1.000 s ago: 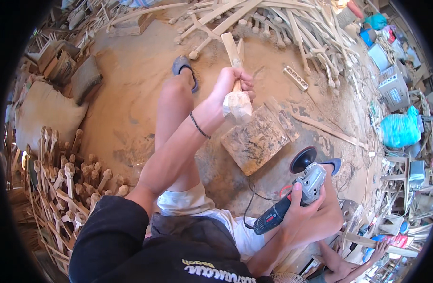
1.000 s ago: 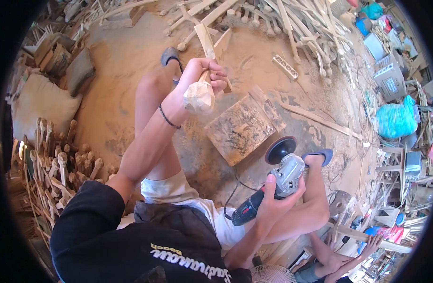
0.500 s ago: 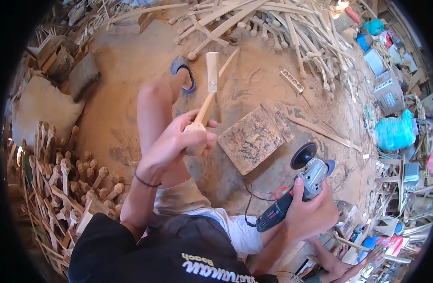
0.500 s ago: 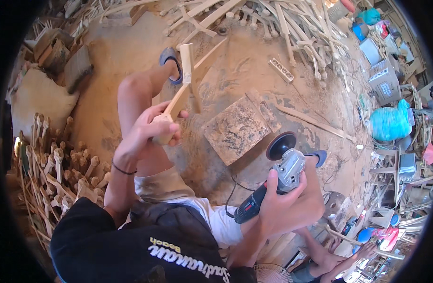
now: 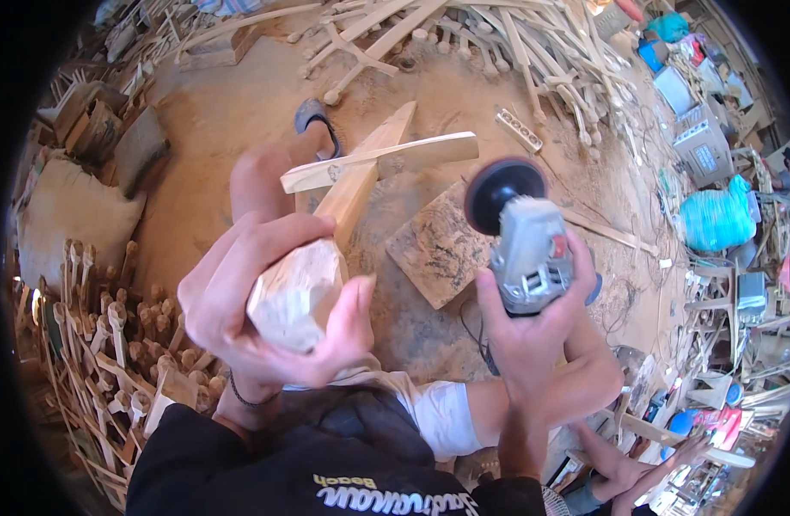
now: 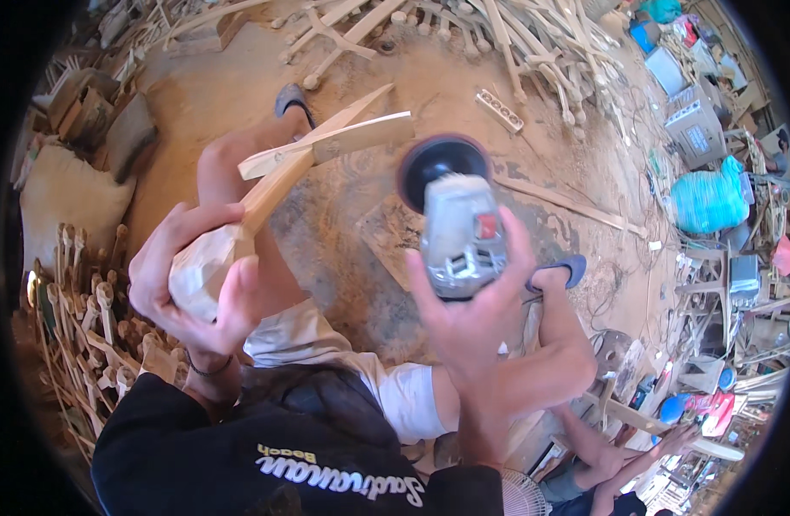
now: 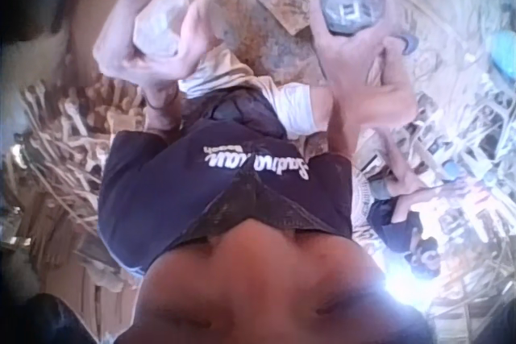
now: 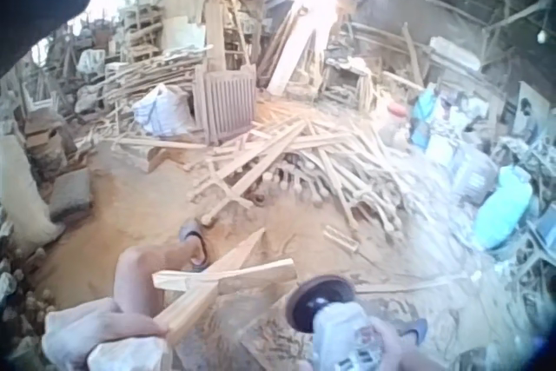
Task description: The person constructs a wooden sword by gluing wooden pieces together with glue, grinding the blade with an angle grinder, applying glue and wood dust to the pommel, and sanding the sword with the angle grinder.
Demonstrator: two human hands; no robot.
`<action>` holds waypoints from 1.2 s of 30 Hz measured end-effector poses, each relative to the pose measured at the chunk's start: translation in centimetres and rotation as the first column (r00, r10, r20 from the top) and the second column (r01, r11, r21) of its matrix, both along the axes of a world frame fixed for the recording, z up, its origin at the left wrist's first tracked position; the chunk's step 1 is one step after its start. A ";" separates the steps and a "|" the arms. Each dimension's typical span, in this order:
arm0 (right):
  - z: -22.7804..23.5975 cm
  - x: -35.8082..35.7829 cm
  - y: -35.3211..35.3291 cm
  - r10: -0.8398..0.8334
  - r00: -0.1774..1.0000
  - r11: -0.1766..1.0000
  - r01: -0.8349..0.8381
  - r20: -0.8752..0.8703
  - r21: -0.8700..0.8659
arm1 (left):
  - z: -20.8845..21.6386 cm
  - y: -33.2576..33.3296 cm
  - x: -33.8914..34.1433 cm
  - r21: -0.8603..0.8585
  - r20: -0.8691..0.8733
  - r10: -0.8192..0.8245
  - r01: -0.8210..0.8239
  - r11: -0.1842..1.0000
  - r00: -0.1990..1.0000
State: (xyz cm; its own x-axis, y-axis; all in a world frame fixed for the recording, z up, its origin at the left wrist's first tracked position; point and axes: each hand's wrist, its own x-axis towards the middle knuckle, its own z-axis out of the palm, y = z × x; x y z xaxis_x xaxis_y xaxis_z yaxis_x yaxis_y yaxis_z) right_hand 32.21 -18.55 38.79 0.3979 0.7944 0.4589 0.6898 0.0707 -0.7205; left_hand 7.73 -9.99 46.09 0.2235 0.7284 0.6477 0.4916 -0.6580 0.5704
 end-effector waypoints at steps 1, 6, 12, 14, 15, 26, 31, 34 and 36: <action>0.6 -0.1 0.3 0.014 0.998 1.000 -0.012 0.062 -0.022 | 0.2 0.1 0.4 0.073 -0.012 -0.037 0.038 0.997 0.999; 2.5 -1.1 1.9 0.090 0.992 0.995 -0.086 0.093 -0.054 | 0.7 -0.3 1.7 0.050 -0.060 -0.088 0.091 0.995 0.994; 2.1 -1.8 2.3 0.082 0.995 0.970 -0.093 -0.058 -0.223 | 0.5 -0.5 2.5 0.058 -0.050 -0.126 0.129 0.990 0.991; 1.6 -1.6 2.7 0.089 0.996 0.986 -0.086 0.020 -0.144 | 0.4 -0.7 2.7 0.049 -0.038 -0.114 0.115 0.992 0.993; 1.4 -1.4 2.7 0.064 0.996 0.991 -0.057 0.055 -0.125 | 0.4 -0.7 2.7 0.047 -0.040 -0.121 0.122 0.991 0.992; 1.5 -1.7 2.4 0.060 0.997 0.992 -0.064 -0.038 -0.112 | 0.3 -1.7 3.5 0.006 -0.059 -0.101 0.102 0.995 0.993; 1.6 -1.6 2.3 -0.005 1.000 0.986 0.010 0.026 -0.169 | 0.4 -1.7 3.8 0.009 -0.035 -0.095 0.095 0.995 0.995; 1.8 -1.2 2.1 -0.044 0.999 0.986 0.048 0.028 -0.160 | 0.5 -1.8 3.8 -0.019 -0.026 -0.070 0.070 0.997 0.997; 1.8 -1.1 2.0 -0.063 0.996 0.989 0.070 0.056 -0.128 | 0.6 -1.9 4.0 -0.027 -0.039 -0.059 0.057 0.998 0.998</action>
